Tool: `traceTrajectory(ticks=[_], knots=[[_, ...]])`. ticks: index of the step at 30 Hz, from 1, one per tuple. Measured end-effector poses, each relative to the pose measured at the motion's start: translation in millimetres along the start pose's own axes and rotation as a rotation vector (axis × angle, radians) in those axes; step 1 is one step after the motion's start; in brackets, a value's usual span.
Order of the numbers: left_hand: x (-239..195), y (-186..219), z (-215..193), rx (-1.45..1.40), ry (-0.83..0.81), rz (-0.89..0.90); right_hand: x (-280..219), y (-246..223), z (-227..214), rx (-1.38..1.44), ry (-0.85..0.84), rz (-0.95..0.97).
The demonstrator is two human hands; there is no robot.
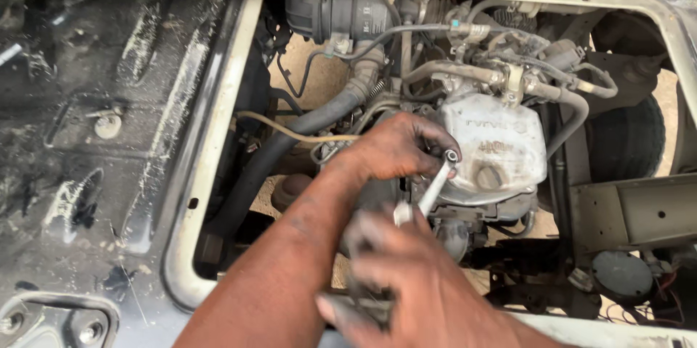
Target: The person uses a wrench to tighten bolts on a vehicle engine component. They repeatedly reposition the wrench and apply force to secure the bolts on the engine block.
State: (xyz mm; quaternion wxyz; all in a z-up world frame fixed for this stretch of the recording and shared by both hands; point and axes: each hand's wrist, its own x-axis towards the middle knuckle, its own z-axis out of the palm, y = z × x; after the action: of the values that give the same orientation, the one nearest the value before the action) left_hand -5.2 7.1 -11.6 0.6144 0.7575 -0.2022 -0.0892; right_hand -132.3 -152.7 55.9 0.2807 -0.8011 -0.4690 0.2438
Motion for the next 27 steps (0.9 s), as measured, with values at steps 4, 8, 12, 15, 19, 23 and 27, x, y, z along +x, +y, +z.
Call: traceTrajectory(ticks=[4,8,12,15,19,23,27], knots=[[1,1,-1,-0.037,0.005,-0.121,-68,48,-4,-0.372,-0.048,-0.003],[0,6,-2,-0.143,-0.015,-0.236,-129,106,-82,-0.767,0.501,0.044],[1,10,-5,0.009,0.014,-0.049,-118,139,-132,-0.658,0.351,0.66],[0,8,-4,0.03,0.01,-0.023,-88,132,-128,-0.775,0.145,0.844],[8,19,-6,-0.15,0.038,-0.13,-74,107,-119,-0.868,0.366,0.61],[7,30,4,-0.17,0.119,-0.048,-97,107,-122,-0.837,0.511,0.587],[11,48,27,0.165,0.312,0.17,-123,130,-124,-0.784,0.808,0.486]])
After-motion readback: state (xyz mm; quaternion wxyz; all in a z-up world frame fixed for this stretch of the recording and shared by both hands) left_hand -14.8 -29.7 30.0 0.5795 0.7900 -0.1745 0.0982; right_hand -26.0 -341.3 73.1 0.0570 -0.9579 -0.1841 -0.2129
